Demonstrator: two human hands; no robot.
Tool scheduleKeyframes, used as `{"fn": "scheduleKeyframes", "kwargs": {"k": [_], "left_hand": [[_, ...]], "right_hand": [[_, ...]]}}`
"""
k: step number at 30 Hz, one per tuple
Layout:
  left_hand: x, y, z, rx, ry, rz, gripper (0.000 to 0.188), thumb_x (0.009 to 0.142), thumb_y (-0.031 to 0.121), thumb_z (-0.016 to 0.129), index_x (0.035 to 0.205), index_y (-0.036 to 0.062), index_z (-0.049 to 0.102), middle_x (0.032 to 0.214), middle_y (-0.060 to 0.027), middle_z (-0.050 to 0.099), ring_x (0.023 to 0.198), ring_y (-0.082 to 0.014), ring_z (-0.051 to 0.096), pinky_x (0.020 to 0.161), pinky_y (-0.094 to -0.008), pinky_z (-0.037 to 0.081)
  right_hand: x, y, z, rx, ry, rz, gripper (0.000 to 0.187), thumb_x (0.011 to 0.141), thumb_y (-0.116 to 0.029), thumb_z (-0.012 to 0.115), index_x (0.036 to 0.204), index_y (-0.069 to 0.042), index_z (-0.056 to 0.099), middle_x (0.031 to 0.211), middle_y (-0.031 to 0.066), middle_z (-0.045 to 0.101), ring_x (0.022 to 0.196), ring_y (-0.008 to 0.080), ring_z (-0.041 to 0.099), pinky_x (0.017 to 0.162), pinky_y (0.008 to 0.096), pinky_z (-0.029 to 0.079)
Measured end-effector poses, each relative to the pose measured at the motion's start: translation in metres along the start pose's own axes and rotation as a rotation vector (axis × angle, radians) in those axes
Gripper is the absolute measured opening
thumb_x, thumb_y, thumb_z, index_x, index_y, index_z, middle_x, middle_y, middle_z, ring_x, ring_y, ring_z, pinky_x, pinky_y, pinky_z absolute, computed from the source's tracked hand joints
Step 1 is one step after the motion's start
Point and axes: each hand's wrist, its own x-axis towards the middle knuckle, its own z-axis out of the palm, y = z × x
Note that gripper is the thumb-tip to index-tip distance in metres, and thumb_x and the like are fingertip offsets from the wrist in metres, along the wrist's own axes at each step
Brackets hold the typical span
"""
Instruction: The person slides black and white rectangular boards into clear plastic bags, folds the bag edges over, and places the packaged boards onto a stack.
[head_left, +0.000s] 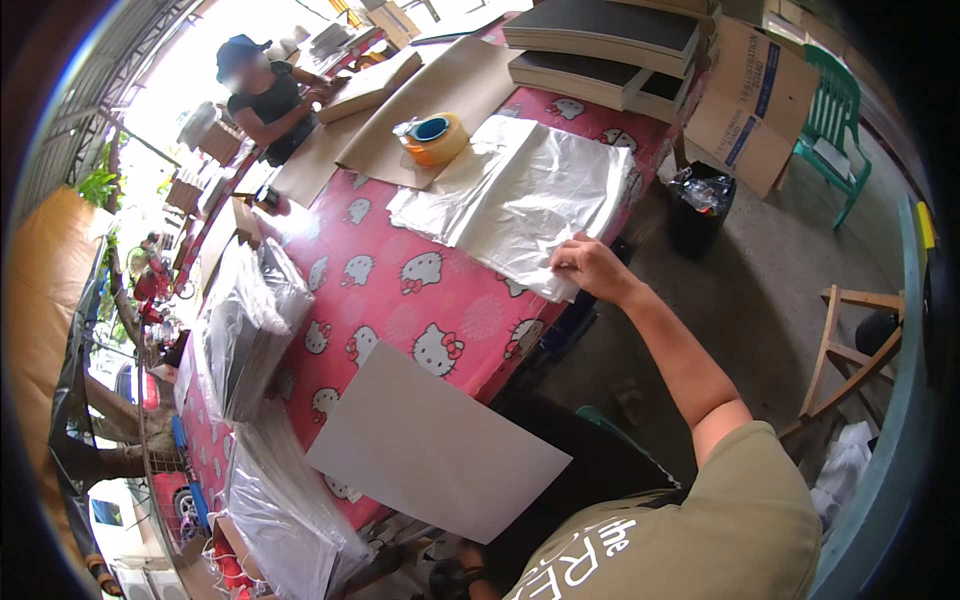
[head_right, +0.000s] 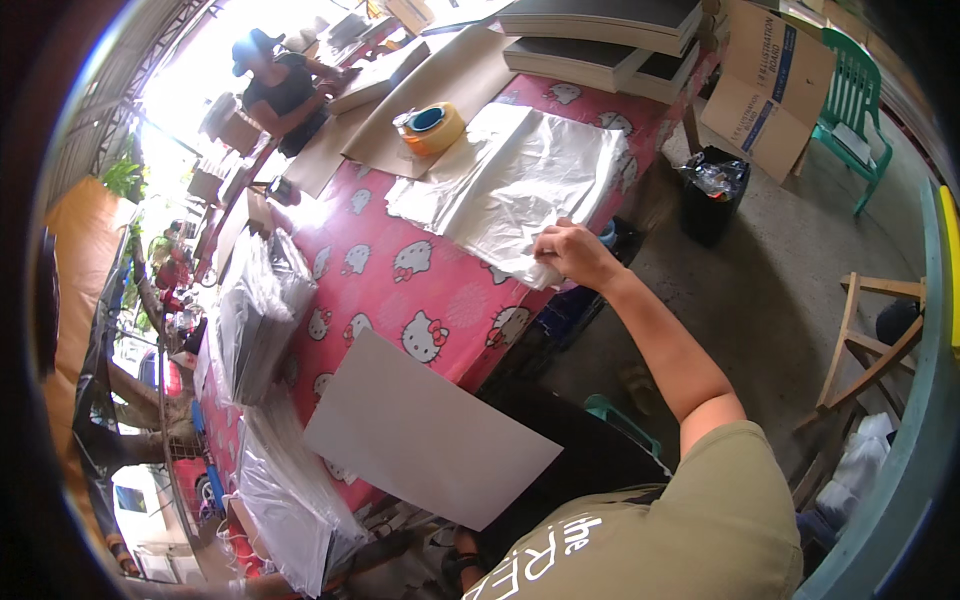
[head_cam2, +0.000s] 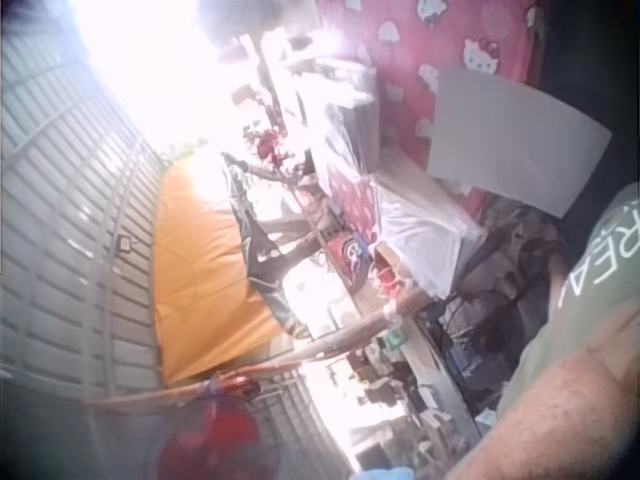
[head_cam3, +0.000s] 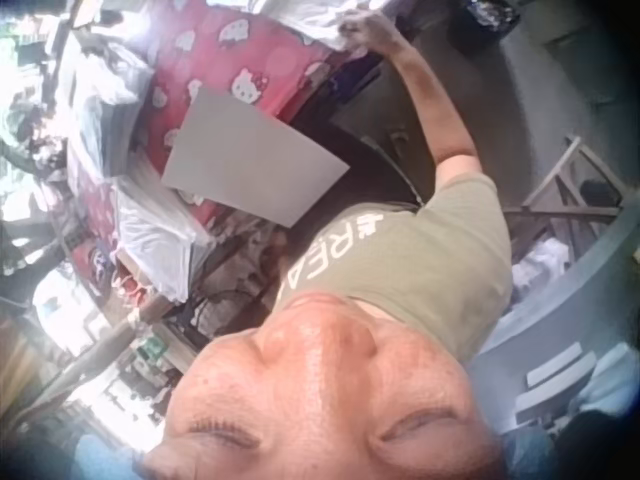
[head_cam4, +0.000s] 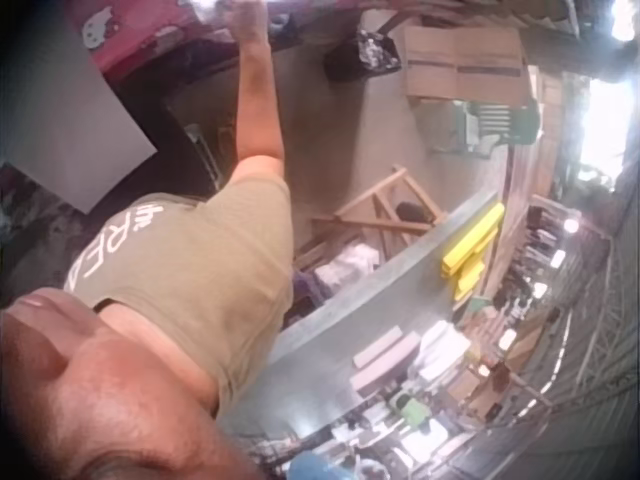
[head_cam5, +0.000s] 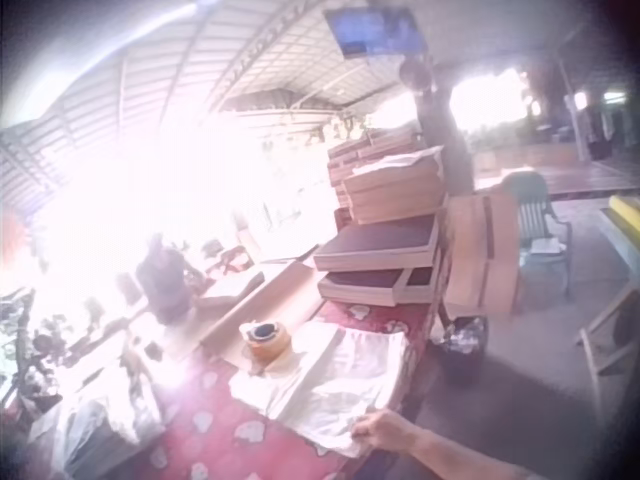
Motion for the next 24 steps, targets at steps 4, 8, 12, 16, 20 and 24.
{"fn": "scheduleKeyframes", "kwargs": {"k": [4,8,12,16,20,24], "left_hand": [[0.001,-0.004,0.003,0.004,-0.037,-0.021,0.033,0.077,0.021,0.052,0.103,-0.0008,0.056,0.107,-0.0182,0.055,0.086,-0.031,0.056,0.077,-0.0383,0.043],[-0.001,-0.008,0.007,0.006,-0.063,-0.035,0.034,0.077,0.02,0.052,0.102,-0.002,0.056,0.107,-0.0182,0.055,0.086,-0.0316,0.057,0.077,-0.038,0.044],[-0.003,-0.012,0.012,-0.033,-0.059,-0.054,0.035,0.077,0.02,0.052,0.103,-0.0022,0.055,0.105,-0.0181,0.055,0.087,-0.0312,0.056,0.078,-0.0379,0.043],[-0.005,-0.014,0.02,-0.081,-0.043,-0.074,0.036,0.077,0.02,0.053,0.104,-0.0024,0.054,0.104,-0.018,0.055,0.088,-0.0309,0.055,0.078,-0.0378,0.043],[-0.005,-0.016,0.027,-0.13,-0.027,-0.072,0.037,0.076,0.02,0.053,0.106,-0.0025,0.053,0.103,-0.018,0.055,0.089,-0.0305,0.054,0.079,-0.0378,0.042],[-0.007,-0.016,0.033,-0.207,-0.006,-0.075,0.038,0.076,0.02,0.054,0.107,-0.0027,0.052,0.102,-0.0179,0.055,0.091,-0.0301,0.054,0.08,-0.0377,0.042]], "right_hand": [[0.008,0.002,0.003,0.147,0.061,0.216,0.011,0.075,-0.008,0.059,0.082,0.001,0.057,0.074,0.0155,0.061,0.073,0.0263,0.059,0.066,0.0312,0.046],[0.011,0.02,0.004,0.375,-0.003,0.35,0.013,0.072,-0.004,0.063,0.082,0.002,0.057,0.072,0.0099,0.061,0.07,0.0152,0.059,0.065,0.027,0.045],[0.015,0.016,0.0,0.503,-0.063,0.483,0.016,0.07,-0.004,0.067,0.083,0.0,0.058,0.073,0.0021,0.059,0.07,0.0075,0.053,0.065,0.0219,0.043],[0.02,0.016,0.001,0.504,-0.065,0.533,0.014,0.077,-0.012,0.064,0.082,0.0,0.061,0.071,0.0014,0.059,0.064,0.0068,0.051,0.062,0.0205,0.041],[0.021,0.018,-0.001,0.515,-0.037,0.567,0.016,0.082,-0.015,0.058,0.083,0.001,0.06,0.068,0.0007,0.057,0.061,0.0071,0.049,0.06,0.0213,0.041],[0.022,0.037,0.01,0.207,0.206,0.446,0.011,0.081,-0.011,0.056,0.081,0.0,0.058,0.067,0.0059,0.059,0.059,0.0131,0.053,0.057,0.0268,0.042]]}}
